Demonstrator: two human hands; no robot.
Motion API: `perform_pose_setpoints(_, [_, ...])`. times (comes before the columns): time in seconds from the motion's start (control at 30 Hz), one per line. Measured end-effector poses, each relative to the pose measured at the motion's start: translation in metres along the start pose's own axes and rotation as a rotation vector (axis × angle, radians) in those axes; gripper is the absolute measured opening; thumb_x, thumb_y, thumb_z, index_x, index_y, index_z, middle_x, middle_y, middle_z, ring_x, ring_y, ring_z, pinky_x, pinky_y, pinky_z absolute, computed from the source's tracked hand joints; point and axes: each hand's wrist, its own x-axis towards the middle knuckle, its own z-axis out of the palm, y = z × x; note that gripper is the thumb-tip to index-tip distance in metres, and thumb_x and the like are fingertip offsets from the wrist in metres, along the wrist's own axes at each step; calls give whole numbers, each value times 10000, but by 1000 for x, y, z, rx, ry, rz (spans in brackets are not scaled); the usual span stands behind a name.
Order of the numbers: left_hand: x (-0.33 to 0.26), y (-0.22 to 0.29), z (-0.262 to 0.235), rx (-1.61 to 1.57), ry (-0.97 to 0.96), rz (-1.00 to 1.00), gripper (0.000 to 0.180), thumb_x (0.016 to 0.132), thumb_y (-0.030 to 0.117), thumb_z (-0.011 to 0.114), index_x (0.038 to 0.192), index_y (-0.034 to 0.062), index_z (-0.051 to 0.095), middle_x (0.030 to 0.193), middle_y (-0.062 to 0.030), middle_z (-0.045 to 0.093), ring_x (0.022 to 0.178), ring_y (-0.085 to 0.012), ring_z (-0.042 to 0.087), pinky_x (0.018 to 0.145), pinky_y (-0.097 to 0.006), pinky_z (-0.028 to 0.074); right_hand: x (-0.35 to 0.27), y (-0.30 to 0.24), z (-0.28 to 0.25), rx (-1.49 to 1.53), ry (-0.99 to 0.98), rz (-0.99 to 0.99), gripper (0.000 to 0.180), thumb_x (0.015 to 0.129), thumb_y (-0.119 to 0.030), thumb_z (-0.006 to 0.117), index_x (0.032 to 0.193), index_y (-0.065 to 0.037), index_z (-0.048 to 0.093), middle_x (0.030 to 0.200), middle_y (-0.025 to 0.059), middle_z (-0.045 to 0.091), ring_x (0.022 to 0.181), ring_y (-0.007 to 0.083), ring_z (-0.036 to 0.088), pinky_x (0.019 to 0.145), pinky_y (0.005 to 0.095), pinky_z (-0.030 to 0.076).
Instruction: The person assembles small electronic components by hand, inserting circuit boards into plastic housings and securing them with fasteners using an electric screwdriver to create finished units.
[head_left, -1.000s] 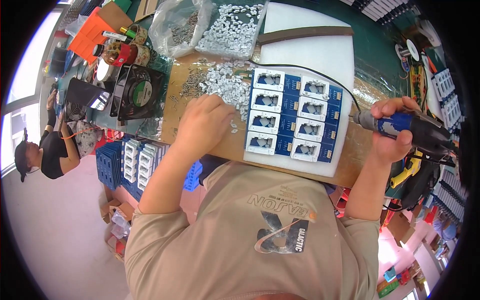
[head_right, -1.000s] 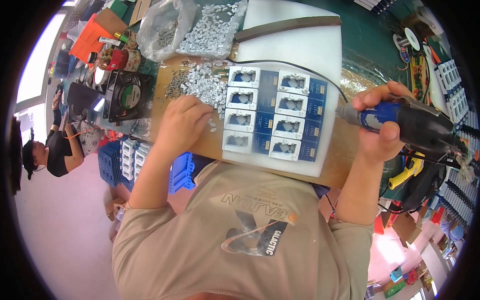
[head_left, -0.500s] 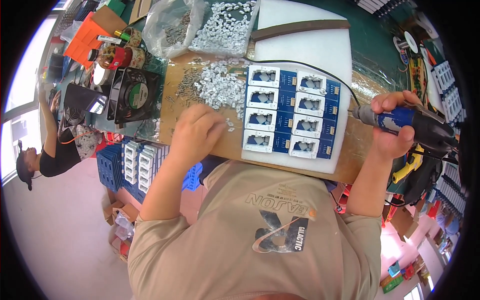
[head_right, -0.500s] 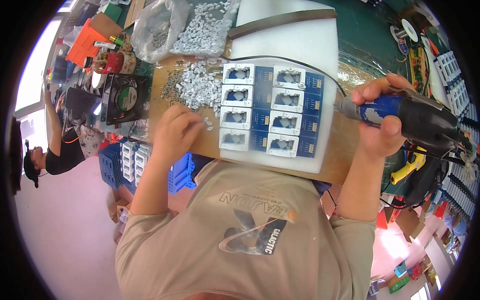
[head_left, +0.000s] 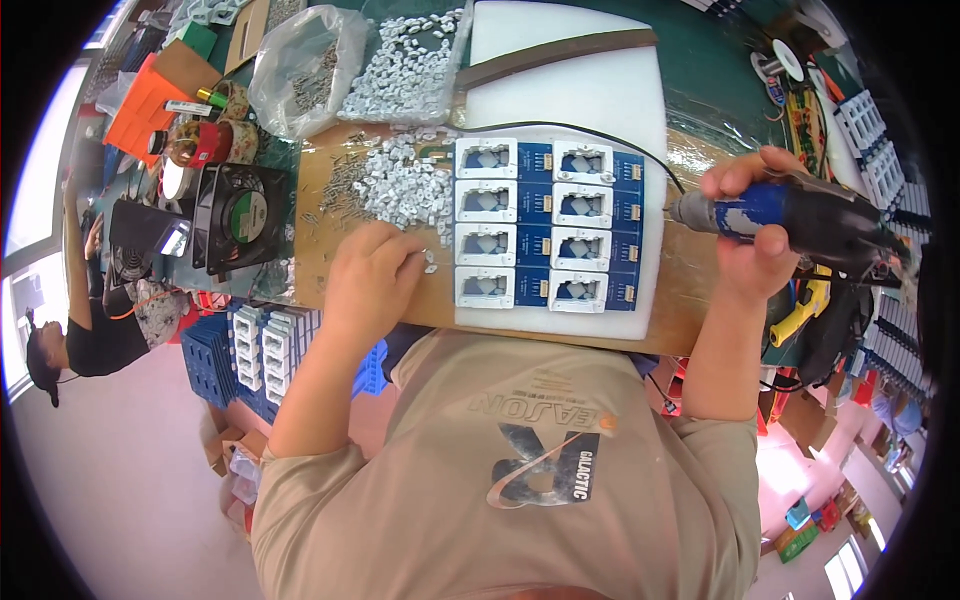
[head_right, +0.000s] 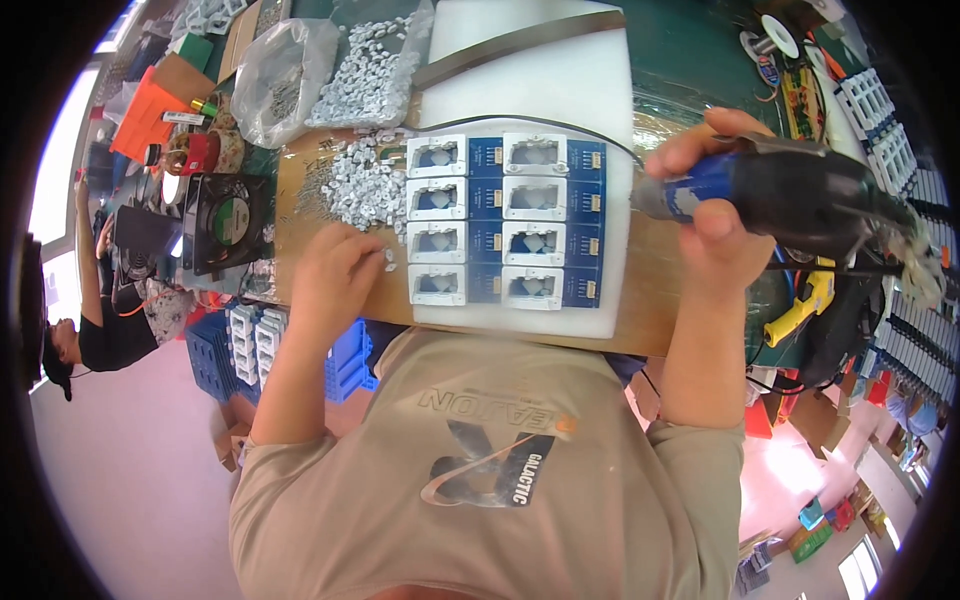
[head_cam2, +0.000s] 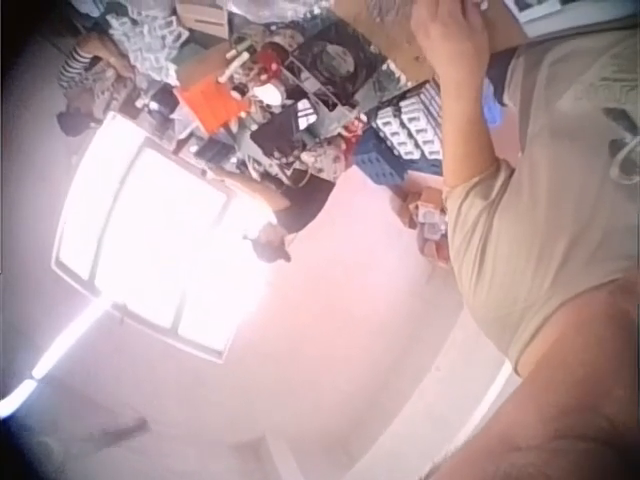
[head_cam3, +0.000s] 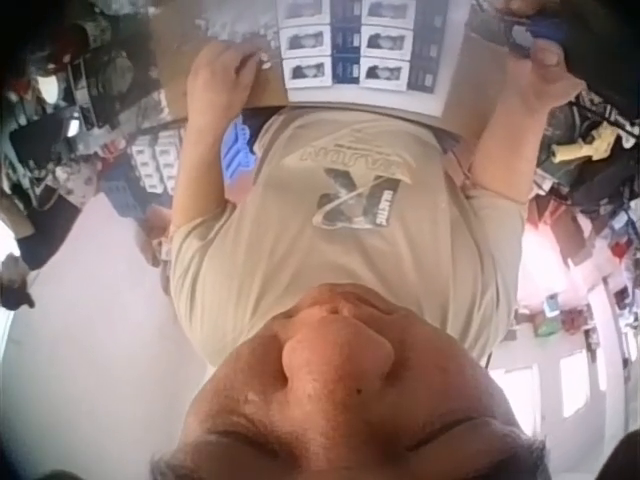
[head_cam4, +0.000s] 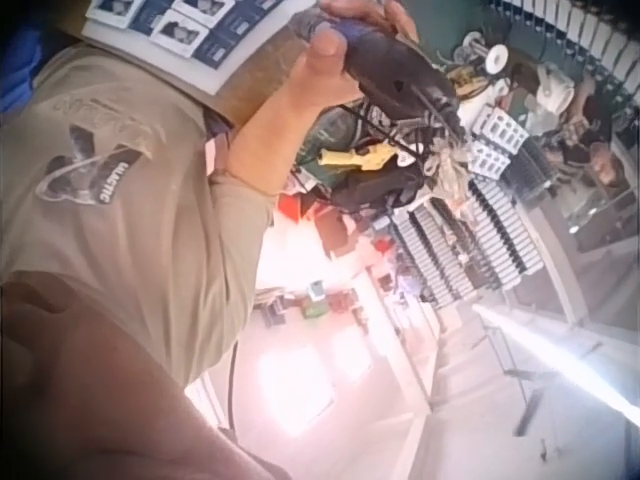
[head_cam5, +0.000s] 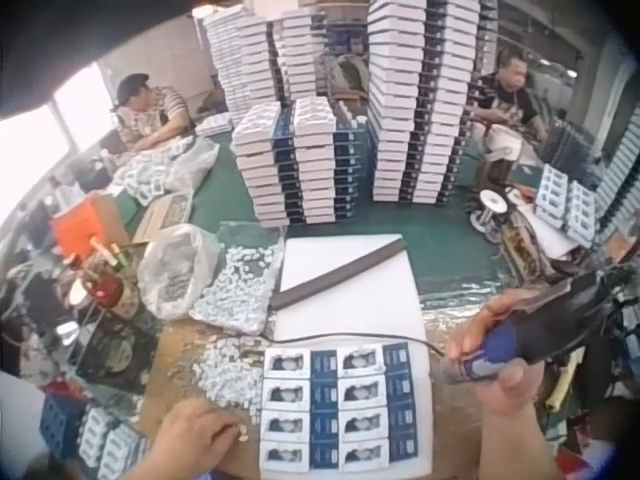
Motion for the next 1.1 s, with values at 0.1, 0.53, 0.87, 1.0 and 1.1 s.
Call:
perform_pose_setpoints(0.1, [-1, -3, 1, -18, 24, 16, 81, 762, 71, 737, 835, 45, 714, 843, -96, 647, 813, -320, 632, 729, -423, 509, 8, 2, 12, 36, -26, -68, 850, 700, -474, 909, 1300, 9, 549, 950, 112, 653, 872, 252, 653, 820, 401, 548])
perform_pose_setpoints(0.53, [68, 54, 22, -168, 123, 270, 94, 736, 69, 710, 826, 80, 683, 880, -74, 628, 864, -288, 617, 772, -412, 492, 19, -19, 37, 22, -267, -121, 779, 784, -604, 797, 1250, -45, 519, 928, 107, 601, 772, 230, 611, 724, 388, 520])
perform_pose_setpoints(0.87, [106, 81, 65, -198, 61, 375, 75, 767, 135, 689, 825, 89, 682, 839, -53, 587, 846, -268, 595, 763, -406, 464, 31, -17, 82, 304, -276, 51, 870, 652, -427, 960, 1253, 41, 540, 864, 88, 656, 782, 159, 644, 700, 277, 536])
perform_pose_setpoints(1.0, [107, 81, 69, -187, 82, 364, 68, 753, 133, 687, 798, 90, 658, 821, -51, 574, 829, -264, 589, 738, -404, 451, 35, -12, 85, 301, -277, 93, 805, 664, -352, 953, 1237, 45, 550, 855, 91, 653, 777, 158, 645, 705, 274, 534])
perform_pose_setpoints(1.1, [108, 80, 71, -225, 98, 362, 67, 745, 129, 684, 780, 92, 640, 811, -52, 566, 820, -265, 585, 727, -404, 444, 36, -8, 84, 338, -277, 64, 734, 674, -291, 930, 1214, 48, 566, 846, 96, 652, 772, 154, 644, 697, 276, 535])
